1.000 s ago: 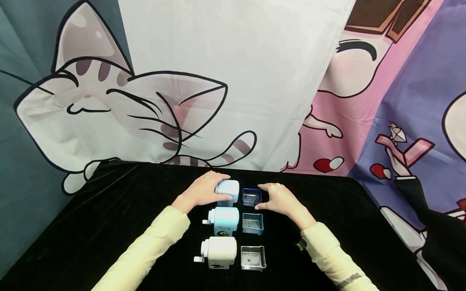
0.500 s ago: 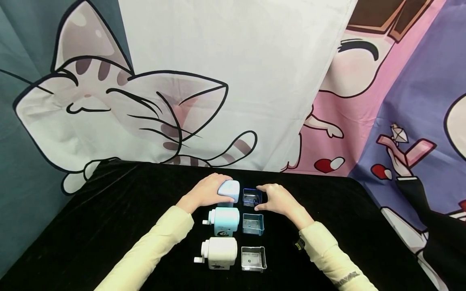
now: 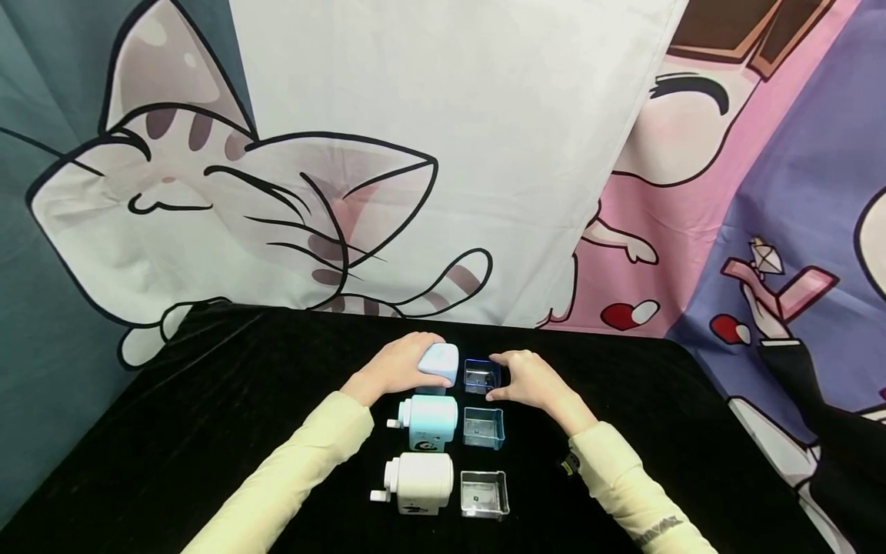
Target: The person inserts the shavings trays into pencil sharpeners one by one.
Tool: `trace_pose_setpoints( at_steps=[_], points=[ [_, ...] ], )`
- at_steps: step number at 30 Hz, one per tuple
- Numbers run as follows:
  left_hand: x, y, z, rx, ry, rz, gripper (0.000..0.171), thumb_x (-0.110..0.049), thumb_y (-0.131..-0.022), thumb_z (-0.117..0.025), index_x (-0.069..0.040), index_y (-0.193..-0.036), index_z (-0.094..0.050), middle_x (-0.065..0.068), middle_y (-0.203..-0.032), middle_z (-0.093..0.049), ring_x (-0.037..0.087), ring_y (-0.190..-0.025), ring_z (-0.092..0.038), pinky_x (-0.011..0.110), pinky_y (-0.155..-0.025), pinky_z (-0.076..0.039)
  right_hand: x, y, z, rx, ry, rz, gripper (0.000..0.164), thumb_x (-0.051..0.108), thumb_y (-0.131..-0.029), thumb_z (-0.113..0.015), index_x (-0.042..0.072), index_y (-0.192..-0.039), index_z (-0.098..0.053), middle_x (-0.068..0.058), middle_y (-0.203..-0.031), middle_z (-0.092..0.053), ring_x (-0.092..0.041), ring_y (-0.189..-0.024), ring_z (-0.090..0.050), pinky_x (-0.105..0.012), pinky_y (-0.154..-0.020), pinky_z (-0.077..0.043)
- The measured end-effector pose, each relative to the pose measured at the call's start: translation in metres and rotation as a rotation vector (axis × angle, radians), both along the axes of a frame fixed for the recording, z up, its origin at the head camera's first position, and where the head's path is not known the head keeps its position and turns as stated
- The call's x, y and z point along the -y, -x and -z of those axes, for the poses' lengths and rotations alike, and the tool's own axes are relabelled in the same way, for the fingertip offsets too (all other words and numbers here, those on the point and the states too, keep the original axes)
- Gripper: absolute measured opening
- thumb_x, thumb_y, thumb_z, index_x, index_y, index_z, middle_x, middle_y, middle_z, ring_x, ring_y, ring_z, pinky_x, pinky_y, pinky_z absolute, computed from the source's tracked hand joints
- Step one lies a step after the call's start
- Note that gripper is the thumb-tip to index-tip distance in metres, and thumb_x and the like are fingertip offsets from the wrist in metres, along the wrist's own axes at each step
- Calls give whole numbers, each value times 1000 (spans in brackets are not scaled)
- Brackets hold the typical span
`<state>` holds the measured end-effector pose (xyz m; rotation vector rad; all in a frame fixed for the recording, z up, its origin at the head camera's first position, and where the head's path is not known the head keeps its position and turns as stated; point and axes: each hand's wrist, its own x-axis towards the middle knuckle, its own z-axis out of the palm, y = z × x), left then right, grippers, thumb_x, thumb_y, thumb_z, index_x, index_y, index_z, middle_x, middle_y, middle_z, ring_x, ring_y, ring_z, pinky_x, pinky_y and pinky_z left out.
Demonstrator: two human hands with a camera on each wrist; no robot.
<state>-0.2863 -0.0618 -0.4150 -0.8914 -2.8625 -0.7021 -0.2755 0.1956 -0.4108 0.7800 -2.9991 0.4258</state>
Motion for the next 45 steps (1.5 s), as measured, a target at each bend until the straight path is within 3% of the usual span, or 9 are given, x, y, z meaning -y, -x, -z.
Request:
trace_pose_setpoints(
  at_steps=[12, 25, 45],
  points=[
    [-4, 2, 6, 2, -22, 6, 71, -58, -69, -69, -13, -121, -49, -2, -105, -57, 10, -87, -50, 31, -79, -45, -1, 3, 8, -53, 61, -27, 64, 38, -60, -81, 1, -109, -62, -8, -92, -67, -14, -80, -59, -37, -72, -50],
    [-3, 4, 8, -65, 9, 17, 72, -57, -71, -68, -9, -121, -48, 3, -107, -57, 12, -88, -50, 32, -80, -46, 2, 7, 9, -19, 98, 0, 57, 34, -60, -81, 3, -105, -63, -8, -89, -68, -14, -81, -61, -35, -73, -51],
    [-5, 2, 7, -59, 31, 3, 72, -57, -73, -66, -9, -123, -47, 4, -111, -56, 14, -90, -50, 33, -80, -47, -1, 10, 14, 25, 174, -16, 55, 31, -61, -81, 4, -105, -64, -7, -92, -69, -9, -80, -62, -33, -73, -51]
  ],
)
